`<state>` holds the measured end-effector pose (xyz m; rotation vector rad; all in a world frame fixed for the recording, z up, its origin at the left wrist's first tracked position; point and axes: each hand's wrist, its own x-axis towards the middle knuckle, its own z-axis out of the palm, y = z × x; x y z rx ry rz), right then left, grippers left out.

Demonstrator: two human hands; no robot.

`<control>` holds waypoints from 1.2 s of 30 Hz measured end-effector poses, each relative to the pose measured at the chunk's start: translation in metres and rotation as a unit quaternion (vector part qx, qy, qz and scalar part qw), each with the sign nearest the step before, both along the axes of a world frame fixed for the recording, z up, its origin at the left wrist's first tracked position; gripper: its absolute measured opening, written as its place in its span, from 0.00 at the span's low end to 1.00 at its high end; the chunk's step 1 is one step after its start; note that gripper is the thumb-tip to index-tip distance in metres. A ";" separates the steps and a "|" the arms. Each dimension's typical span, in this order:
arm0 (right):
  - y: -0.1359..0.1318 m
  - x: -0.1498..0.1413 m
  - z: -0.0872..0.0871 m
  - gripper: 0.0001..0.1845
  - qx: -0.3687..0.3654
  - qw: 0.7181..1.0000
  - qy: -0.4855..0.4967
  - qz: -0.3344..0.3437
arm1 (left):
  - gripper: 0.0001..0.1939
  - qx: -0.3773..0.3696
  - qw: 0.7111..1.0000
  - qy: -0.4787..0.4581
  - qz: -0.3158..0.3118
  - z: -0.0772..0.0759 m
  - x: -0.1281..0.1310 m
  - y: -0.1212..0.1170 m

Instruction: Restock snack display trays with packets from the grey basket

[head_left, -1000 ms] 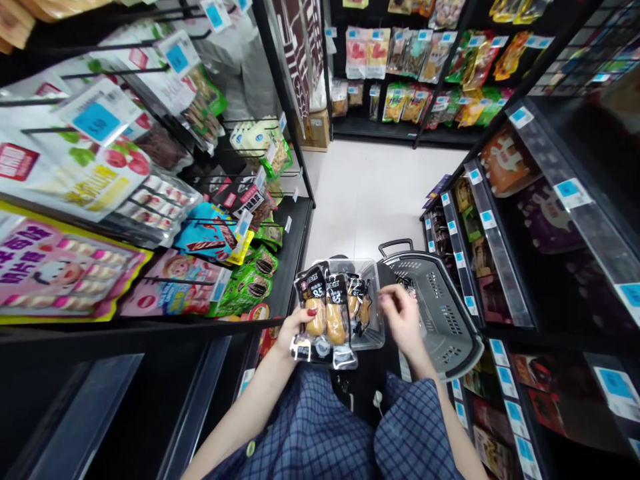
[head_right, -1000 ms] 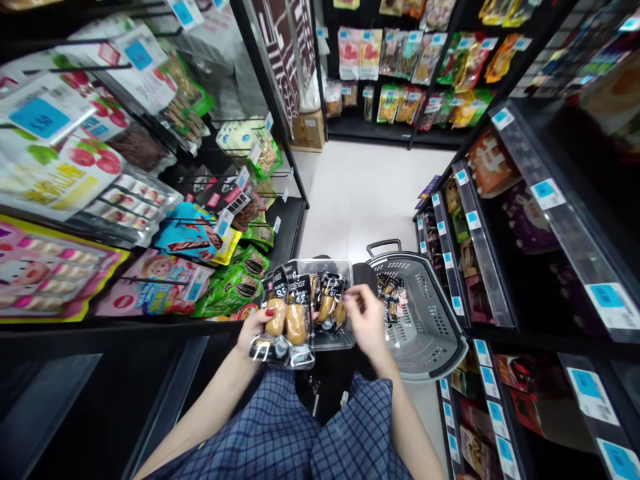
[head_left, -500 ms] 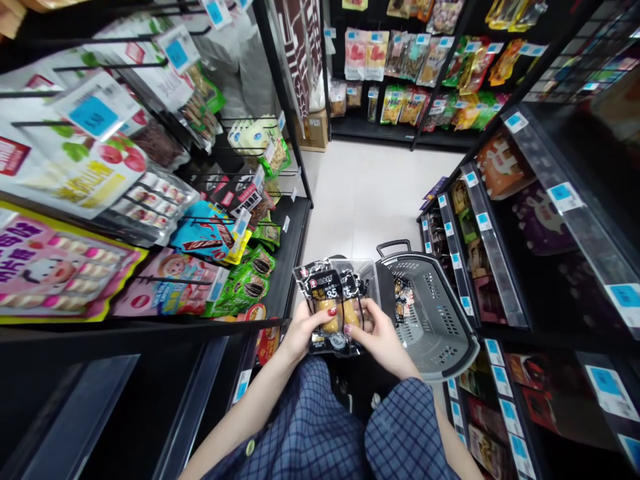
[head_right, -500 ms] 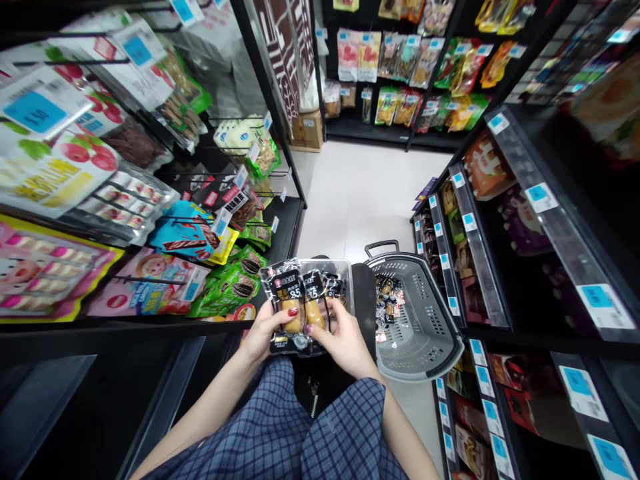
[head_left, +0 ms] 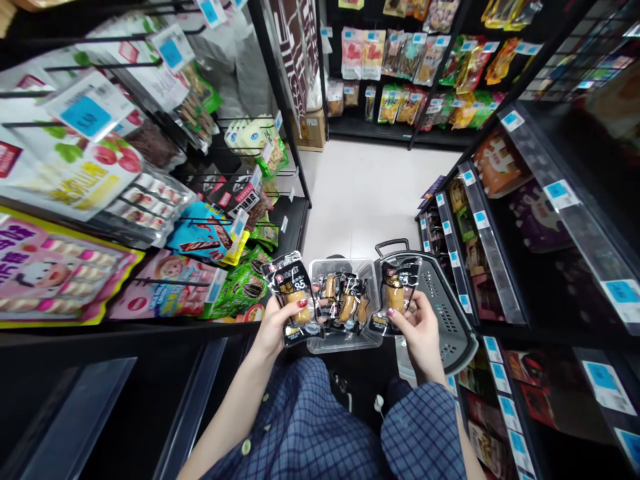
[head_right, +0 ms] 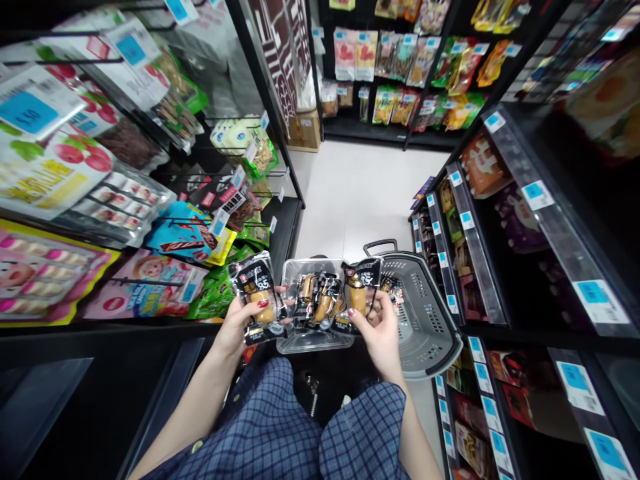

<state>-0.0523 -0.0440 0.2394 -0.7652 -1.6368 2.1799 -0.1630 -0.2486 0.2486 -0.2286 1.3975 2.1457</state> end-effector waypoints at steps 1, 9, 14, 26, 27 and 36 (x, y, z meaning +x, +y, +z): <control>0.002 0.001 0.000 0.19 -0.022 1.000 0.003 0.005 | 0.17 0.000 1.000 0.001 0.005 0.001 0.000 0.000; 0.004 0.007 0.005 0.21 -0.378 0.909 0.144 0.101 | 0.18 -0.010 1.000 -0.012 -0.002 0.001 0.002 0.002; 0.001 0.012 -0.002 0.26 -0.412 0.885 0.173 0.130 | 0.18 -0.017 1.000 -0.008 -0.004 0.001 0.002 0.004; -0.002 -0.002 0.021 0.12 -0.554 0.819 0.148 0.000 | 0.18 -0.009 1.000 -0.016 -0.005 0.003 0.003 0.005; -0.003 -0.002 0.021 0.12 -0.557 0.817 0.149 -0.007 | 0.18 -0.007 1.000 -0.018 -0.005 0.003 0.003 0.005; -0.004 -0.003 0.020 0.13 -0.574 0.805 0.150 -0.020 | 0.18 -0.012 1.000 -0.012 -0.012 0.000 0.002 0.005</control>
